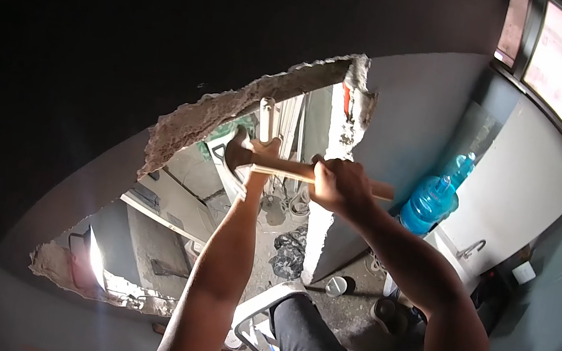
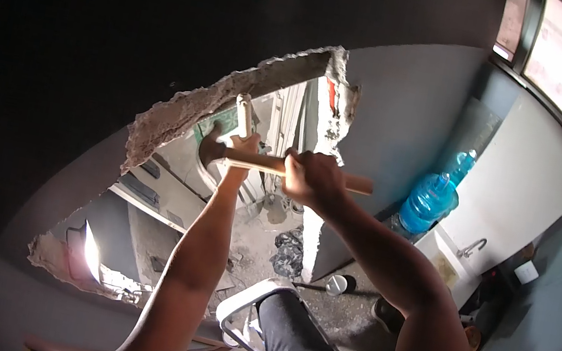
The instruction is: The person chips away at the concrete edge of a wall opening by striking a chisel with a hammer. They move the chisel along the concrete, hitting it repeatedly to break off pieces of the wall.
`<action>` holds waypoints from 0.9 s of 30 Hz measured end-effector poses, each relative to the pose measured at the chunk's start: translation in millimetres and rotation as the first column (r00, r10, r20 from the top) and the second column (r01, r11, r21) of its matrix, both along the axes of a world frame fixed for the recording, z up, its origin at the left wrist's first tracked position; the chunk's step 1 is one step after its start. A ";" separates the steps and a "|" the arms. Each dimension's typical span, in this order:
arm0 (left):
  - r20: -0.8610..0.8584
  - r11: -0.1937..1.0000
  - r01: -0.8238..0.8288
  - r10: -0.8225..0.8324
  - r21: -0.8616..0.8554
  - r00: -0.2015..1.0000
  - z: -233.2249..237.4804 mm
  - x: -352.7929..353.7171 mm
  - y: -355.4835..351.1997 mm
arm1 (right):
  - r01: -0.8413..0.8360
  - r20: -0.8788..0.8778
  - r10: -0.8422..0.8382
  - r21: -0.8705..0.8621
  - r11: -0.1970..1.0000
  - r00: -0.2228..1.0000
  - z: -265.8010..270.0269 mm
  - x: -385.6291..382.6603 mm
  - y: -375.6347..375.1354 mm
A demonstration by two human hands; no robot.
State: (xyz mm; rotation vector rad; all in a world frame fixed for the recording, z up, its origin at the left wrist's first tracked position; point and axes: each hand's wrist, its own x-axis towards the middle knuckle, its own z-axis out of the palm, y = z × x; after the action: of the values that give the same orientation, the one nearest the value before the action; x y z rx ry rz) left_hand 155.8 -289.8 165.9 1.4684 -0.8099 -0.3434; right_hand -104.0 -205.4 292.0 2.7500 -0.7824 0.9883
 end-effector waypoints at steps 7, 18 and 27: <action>0.267 0.937 0.078 0.017 -0.340 0.964 42.3 -24.6 33.1 | 0.101 -0.111 -0.073 0.272 0.957 0.991 11.9 -4.2 -26.1; 0.169 0.979 0.157 -0.134 -0.132 0.977 -20.5 12.9 -0.7 | 0.080 0.083 -0.078 -0.019 0.997 0.994 10.4 -16.3 -39.8; 0.679 0.943 -0.232 0.010 0.238 0.734 92.0 -59.8 83.6 | -0.057 0.313 -0.332 0.797 0.601 0.890 -76.0 -54.1 107.5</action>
State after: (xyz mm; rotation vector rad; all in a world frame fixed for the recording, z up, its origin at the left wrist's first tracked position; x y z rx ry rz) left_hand 96.0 -206.1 258.0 1.9744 -1.2673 0.2069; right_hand -158.1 -97.9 216.0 3.0504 -1.9159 1.5472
